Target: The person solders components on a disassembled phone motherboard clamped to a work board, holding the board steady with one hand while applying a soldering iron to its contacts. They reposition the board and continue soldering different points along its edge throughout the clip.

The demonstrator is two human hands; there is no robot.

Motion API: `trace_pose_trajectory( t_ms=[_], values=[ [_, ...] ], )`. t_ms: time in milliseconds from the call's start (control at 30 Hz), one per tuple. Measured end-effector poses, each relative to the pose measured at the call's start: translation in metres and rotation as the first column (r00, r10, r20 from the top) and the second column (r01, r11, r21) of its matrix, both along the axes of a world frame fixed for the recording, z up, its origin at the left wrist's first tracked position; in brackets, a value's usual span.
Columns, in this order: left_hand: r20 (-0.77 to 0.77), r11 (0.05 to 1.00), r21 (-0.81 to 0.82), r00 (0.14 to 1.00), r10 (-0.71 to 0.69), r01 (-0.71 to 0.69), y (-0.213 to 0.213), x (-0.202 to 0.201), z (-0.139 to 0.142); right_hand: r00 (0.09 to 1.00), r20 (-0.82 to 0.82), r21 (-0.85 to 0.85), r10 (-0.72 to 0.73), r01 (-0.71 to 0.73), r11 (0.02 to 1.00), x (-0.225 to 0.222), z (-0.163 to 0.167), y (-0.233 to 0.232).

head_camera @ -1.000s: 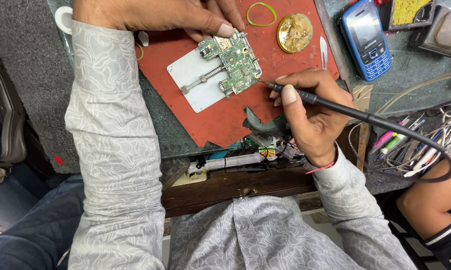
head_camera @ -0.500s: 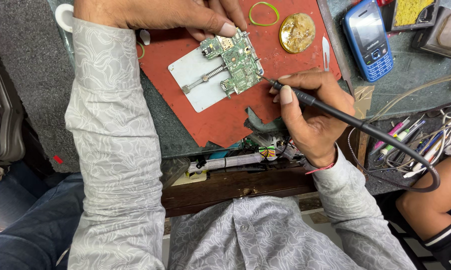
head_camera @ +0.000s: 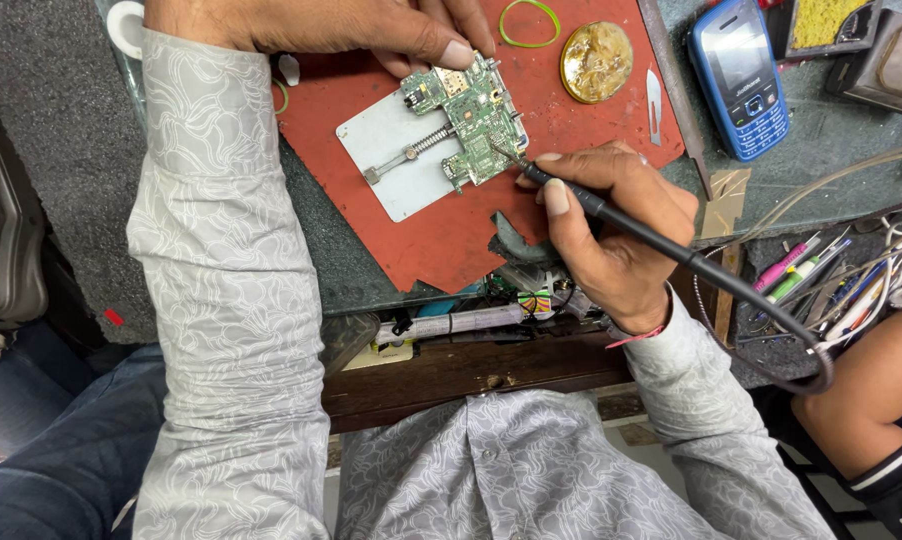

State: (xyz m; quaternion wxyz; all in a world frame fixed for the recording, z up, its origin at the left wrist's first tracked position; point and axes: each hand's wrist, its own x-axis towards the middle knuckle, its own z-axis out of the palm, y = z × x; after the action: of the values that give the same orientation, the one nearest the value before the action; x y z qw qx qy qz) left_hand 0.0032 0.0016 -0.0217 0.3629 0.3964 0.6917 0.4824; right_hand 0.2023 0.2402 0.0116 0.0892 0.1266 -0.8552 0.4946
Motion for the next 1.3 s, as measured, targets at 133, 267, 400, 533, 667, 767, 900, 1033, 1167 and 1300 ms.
trace_pose_trajectory(
  t_ms=[133,267,400,533,667,767,900,1033,1167,1300],
  values=[
    [0.061,1.000,0.012,0.998,-0.010,0.010,0.000,-0.001,-0.003,0.998,-0.060,0.083,0.007,-0.002,0.997,0.000,0.001,-0.001],
    [0.095,1.000,0.009,0.995,-0.001,0.001,0.000,-0.001,-0.006,0.998,-0.063,0.111,0.017,-0.010,0.994,0.000,0.002,-0.002],
    [0.135,1.000,0.000,0.991,-0.002,0.002,0.000,0.000,-0.006,0.998,-0.064,0.114,0.012,-0.004,0.993,0.000,0.002,-0.003],
    [0.098,1.000,0.018,0.995,-0.010,0.008,0.000,-0.001,-0.002,0.997,-0.069,0.132,0.024,-0.014,0.991,0.000,0.002,-0.001],
    [0.059,0.998,-0.054,0.998,0.021,-0.018,0.001,-0.001,-0.002,0.994,-0.104,0.110,0.033,-0.022,0.994,0.002,0.000,0.000],
    [0.133,1.000,0.007,0.991,0.017,-0.018,-0.002,-0.001,-0.004,0.990,-0.138,0.074,0.000,0.010,0.997,0.003,-0.003,0.000],
    [0.252,0.990,0.080,0.964,0.090,-0.114,-0.006,0.001,-0.002,0.986,-0.124,0.004,-0.114,0.115,0.993,0.007,-0.005,0.000],
    [0.239,0.990,-0.012,0.961,0.137,-0.138,-0.004,0.004,0.008,0.973,-0.034,-0.059,-0.229,0.227,0.972,0.008,-0.005,0.000],
    [0.231,0.974,-0.134,0.951,0.208,-0.181,-0.009,0.008,0.020,0.983,0.005,-0.049,-0.183,0.183,0.982,0.006,-0.004,0.003],
    [0.253,0.980,-0.088,0.947,0.197,-0.180,-0.011,0.010,0.022,0.985,0.134,-0.110,-0.112,0.127,0.986,0.008,0.000,0.004]
  ],
)
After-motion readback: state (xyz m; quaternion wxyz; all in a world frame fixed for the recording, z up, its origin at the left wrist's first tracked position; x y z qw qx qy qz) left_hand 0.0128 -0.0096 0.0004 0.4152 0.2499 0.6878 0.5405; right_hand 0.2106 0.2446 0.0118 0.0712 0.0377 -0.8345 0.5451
